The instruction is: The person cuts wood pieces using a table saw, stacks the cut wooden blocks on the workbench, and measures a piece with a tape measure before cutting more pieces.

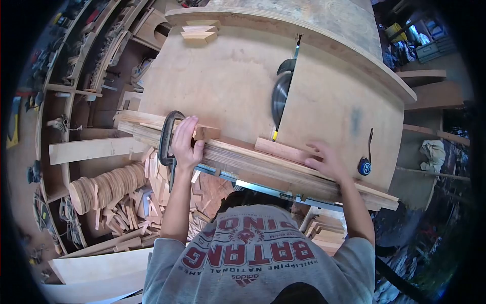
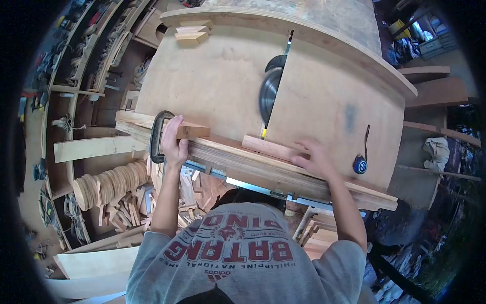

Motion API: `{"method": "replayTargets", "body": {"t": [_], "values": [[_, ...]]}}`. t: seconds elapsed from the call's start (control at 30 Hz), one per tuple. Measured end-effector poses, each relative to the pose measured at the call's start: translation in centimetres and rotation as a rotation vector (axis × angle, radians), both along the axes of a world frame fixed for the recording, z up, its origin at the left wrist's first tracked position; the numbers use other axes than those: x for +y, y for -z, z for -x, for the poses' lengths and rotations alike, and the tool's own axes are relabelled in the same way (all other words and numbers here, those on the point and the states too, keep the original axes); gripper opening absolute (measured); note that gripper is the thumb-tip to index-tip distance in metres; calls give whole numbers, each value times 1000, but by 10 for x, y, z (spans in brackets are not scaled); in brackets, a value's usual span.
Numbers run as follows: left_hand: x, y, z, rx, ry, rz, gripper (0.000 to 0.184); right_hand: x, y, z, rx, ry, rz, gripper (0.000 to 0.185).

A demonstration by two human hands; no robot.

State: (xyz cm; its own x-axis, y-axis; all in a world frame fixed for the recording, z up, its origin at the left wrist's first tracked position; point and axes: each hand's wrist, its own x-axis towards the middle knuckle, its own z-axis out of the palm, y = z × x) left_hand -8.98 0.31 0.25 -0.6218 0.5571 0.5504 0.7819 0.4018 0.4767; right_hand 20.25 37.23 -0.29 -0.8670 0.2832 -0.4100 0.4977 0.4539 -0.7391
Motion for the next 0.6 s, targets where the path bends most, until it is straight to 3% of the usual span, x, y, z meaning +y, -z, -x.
{"method": "replayTargets", "body": {"t": [0.03, 0.1, 0.2, 0.3, 0.6], "values": [[0, 2, 0, -4, 1, -18, 71, -5, -18, -3, -1, 2, -1, 70], [-1, 6, 2, -9, 9, -40, 71, -16, -57, -13, -59, -386, -303, 93], [2, 9, 3, 18, 9, -57, 70, -38, -45, -22, -144, -425, -493, 101], [2, 11, 3, 31, -17, -60, 68, -36, -27, -23, -133, -481, -582, 96], [2, 15, 9, 56, -12, -35, 72, -27, -29, -12, -118, -466, -452, 92]]}}
